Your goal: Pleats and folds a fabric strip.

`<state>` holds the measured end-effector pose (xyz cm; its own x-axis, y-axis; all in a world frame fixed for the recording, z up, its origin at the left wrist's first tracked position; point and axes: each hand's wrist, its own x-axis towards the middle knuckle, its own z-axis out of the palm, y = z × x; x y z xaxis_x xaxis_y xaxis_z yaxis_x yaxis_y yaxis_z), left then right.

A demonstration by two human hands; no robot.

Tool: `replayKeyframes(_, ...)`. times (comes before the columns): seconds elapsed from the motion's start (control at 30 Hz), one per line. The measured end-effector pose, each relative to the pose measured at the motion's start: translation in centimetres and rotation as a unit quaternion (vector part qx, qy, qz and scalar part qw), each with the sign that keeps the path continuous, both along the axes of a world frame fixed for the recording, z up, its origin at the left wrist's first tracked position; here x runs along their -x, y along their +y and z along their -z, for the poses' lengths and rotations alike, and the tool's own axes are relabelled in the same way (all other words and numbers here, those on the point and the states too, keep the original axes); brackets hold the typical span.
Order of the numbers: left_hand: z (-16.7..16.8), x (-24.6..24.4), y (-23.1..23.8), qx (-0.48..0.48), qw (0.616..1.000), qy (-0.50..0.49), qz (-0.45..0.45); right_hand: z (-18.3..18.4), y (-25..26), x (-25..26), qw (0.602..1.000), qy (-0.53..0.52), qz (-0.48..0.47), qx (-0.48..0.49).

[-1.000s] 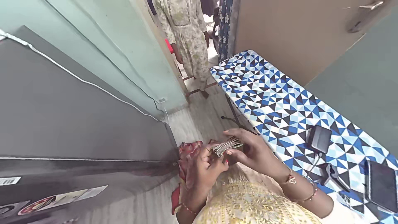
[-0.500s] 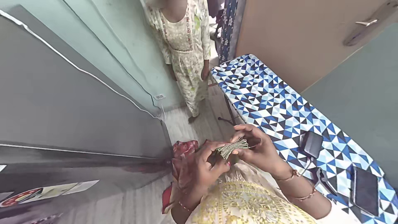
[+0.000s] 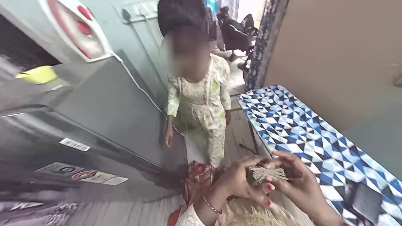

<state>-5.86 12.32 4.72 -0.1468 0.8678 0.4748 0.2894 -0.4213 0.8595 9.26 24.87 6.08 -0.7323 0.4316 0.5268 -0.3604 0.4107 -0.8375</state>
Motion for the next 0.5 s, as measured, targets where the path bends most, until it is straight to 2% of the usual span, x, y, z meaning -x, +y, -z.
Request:
replayKeyframes(0.1,-1.0,-0.7,0.2,0.039,0.999,0.008,-0.002,0.0,0.8,-0.2,1.000,0.007,-0.003,-0.005)
replayKeyframes(0.3,-2.2,-4.8,0.7,0.103,0.989,-0.030,-0.099,-0.2,2.9,-2.1,0.998,-0.011,-0.062,0.029)
replayKeyframes(0.5,-2.0,-10.0,2.3,0.156,0.980,-0.094,-0.085,0.1,5.8,-6.0,0.993,-0.057,-0.102,0.008)
